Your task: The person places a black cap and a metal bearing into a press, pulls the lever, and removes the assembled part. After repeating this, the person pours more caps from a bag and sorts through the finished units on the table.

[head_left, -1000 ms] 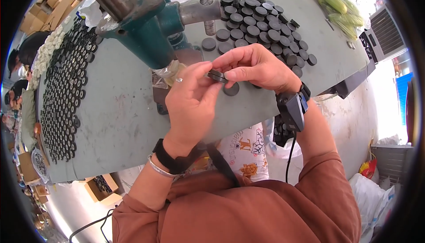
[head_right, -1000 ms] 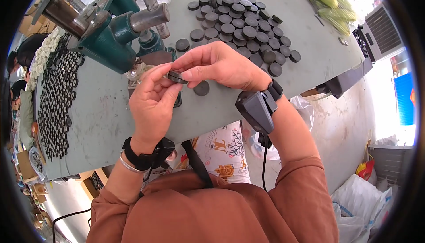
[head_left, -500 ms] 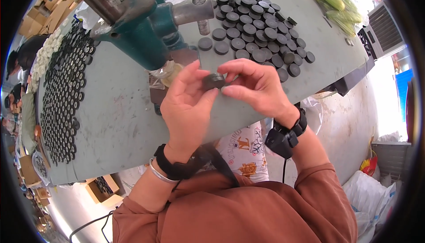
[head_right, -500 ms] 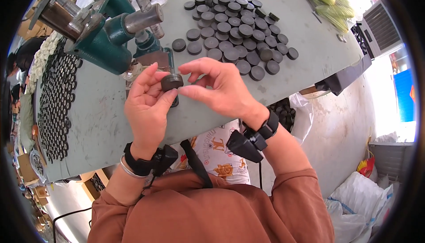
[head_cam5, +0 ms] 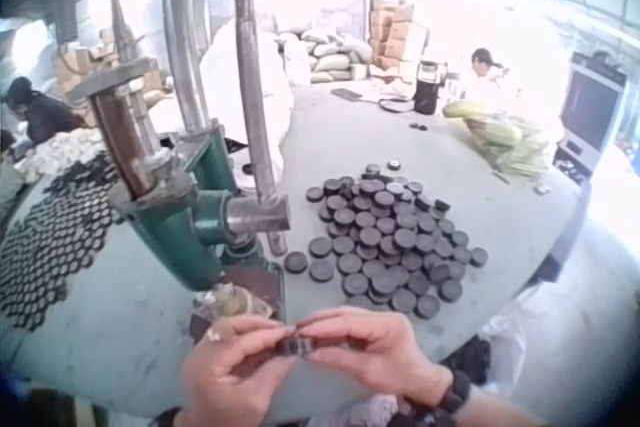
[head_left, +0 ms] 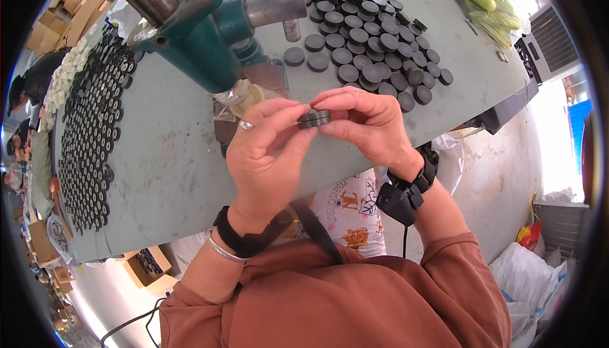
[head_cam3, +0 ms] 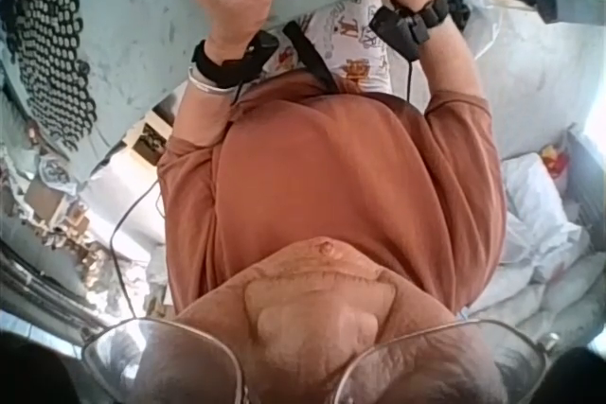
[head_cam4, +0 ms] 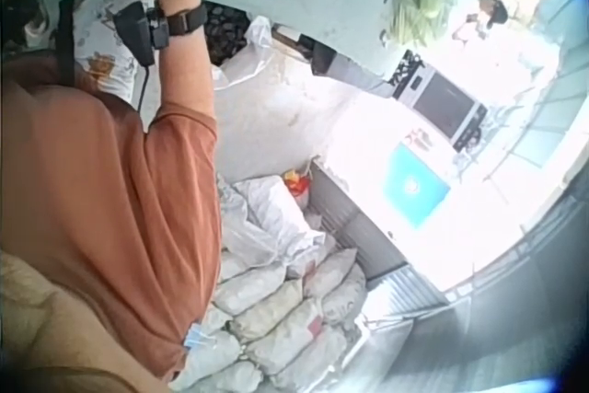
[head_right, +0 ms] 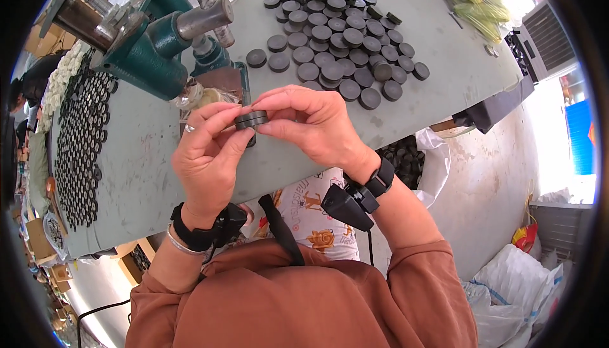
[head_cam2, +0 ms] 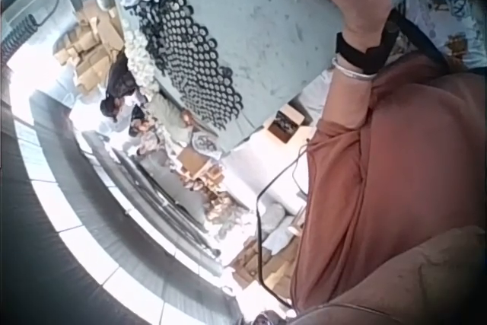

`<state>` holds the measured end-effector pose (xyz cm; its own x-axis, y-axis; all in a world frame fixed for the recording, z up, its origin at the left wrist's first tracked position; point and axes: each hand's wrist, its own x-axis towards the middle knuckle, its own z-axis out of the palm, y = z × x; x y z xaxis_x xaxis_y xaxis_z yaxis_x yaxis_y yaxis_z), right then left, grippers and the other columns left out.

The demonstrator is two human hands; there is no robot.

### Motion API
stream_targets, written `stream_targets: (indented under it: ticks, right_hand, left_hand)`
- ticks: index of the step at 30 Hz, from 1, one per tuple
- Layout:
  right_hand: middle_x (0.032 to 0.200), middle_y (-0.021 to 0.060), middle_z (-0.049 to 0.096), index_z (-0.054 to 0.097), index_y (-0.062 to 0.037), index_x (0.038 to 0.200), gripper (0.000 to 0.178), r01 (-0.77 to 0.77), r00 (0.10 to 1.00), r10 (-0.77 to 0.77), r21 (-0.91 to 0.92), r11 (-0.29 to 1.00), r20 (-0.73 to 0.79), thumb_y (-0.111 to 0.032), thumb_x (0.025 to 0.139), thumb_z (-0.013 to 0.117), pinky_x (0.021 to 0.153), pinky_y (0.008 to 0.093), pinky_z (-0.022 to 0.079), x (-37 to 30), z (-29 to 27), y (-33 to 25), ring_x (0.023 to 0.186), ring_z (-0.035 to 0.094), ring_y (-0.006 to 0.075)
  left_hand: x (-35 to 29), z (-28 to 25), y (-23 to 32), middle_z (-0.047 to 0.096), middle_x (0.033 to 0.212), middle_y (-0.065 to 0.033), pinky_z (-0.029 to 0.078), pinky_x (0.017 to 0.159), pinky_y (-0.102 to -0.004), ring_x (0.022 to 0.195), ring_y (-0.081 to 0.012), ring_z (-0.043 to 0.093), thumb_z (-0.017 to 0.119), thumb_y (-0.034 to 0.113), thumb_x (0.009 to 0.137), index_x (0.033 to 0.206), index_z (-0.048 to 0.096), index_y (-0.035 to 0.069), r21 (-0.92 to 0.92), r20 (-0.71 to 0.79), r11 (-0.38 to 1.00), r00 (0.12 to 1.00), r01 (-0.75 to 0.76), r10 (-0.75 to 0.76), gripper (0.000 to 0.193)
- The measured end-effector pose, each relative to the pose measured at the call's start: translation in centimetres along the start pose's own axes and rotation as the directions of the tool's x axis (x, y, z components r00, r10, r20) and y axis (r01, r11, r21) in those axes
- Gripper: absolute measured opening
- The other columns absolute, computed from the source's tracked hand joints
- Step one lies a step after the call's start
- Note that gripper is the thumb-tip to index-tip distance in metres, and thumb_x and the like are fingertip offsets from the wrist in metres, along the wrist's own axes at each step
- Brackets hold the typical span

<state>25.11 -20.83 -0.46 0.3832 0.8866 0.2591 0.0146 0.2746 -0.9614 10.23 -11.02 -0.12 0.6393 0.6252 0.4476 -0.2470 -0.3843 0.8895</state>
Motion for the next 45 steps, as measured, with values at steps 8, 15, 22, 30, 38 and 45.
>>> stream_targets:
  ticks: [8,15,22,30,38,45]
  right_hand:
    - [0.080,0.0014,0.064,0.067,-0.0018,0.098,0.019,-0.071,0.997,0.073,-0.155,0.985,0.008,-0.006,0.079,0.071,0.066,0.0201,0.048,-0.5,0.0,-1.0,0.073,0.058,0.0055]
    - [0.075,0.0075,0.065,0.066,-0.0010,0.095,0.023,-0.093,0.984,0.149,-0.442,0.892,0.093,-0.015,0.078,0.071,0.063,0.0302,0.049,3.4,-2.7,-0.2,0.067,0.061,0.0182]
    - [0.091,0.0102,0.060,0.063,-0.0056,0.088,0.017,0.400,0.916,-0.046,-0.913,0.078,0.398,-0.011,0.073,0.059,0.075,0.0361,0.049,10.7,-1.3,4.5,0.093,0.055,0.0277]
    - [0.090,0.0149,0.062,0.063,-0.0009,0.088,0.022,0.243,0.946,-0.282,-0.925,0.294,0.159,-0.012,0.070,0.063,0.081,0.0407,0.048,10.7,-6.4,1.5,0.093,0.056,0.0336]
    - [0.098,0.0105,0.063,0.064,-0.0062,0.104,0.032,-0.048,0.982,-0.183,-0.997,-0.052,-0.038,-0.019,0.075,0.068,0.081,0.0390,0.048,10.4,-9.5,-1.1,0.099,0.055,0.0303]
    - [0.090,0.0099,0.062,0.066,-0.0061,0.091,0.023,0.226,0.970,0.112,-0.972,-0.067,0.217,-0.021,0.074,0.066,0.078,0.0397,0.047,13.5,-5.2,2.9,0.093,0.056,0.0299]
  left_hand:
    - [-0.3,-0.4,0.1,0.064,0.085,-0.0069,0.049,0.069,-0.0252,0.078,-0.0143,0.061,0.069,-0.003,0.073,0.097,0.066,0.002,0.134,0.006,0.989,0.998,0.068,-0.069,0.025]
    - [-0.9,0.9,-0.9,0.064,0.092,-0.0045,0.049,0.064,-0.0205,0.072,-0.0082,0.061,0.064,-0.001,0.082,0.097,0.062,-0.005,0.052,0.019,0.852,0.853,0.521,-0.522,0.015]
    - [-1.3,3.5,-1.9,0.059,0.098,-0.0168,0.051,0.058,-0.0271,0.063,-0.0173,0.063,0.065,0.000,0.078,0.108,0.055,-0.010,0.485,0.038,0.857,0.975,0.175,-0.221,0.033]
    - [-0.1,5.0,-3.3,0.053,0.113,-0.0238,0.051,0.066,-0.0322,0.067,-0.0245,0.062,0.067,0.003,0.076,0.110,0.055,-0.010,0.574,0.127,0.819,0.987,0.008,-0.099,0.038]
    - [1.2,6.7,-4.1,0.051,0.119,-0.0251,0.051,0.066,-0.0312,0.064,-0.0204,0.061,0.069,0.006,0.075,0.114,0.053,-0.009,0.487,0.101,0.870,0.985,0.075,-0.141,0.045]
    - [1.2,6.0,-2.3,0.051,0.120,-0.0238,0.051,0.064,-0.0291,0.065,-0.0161,0.061,0.070,0.006,0.076,0.119,0.050,-0.010,0.383,0.021,0.906,0.979,0.181,-0.204,0.050]
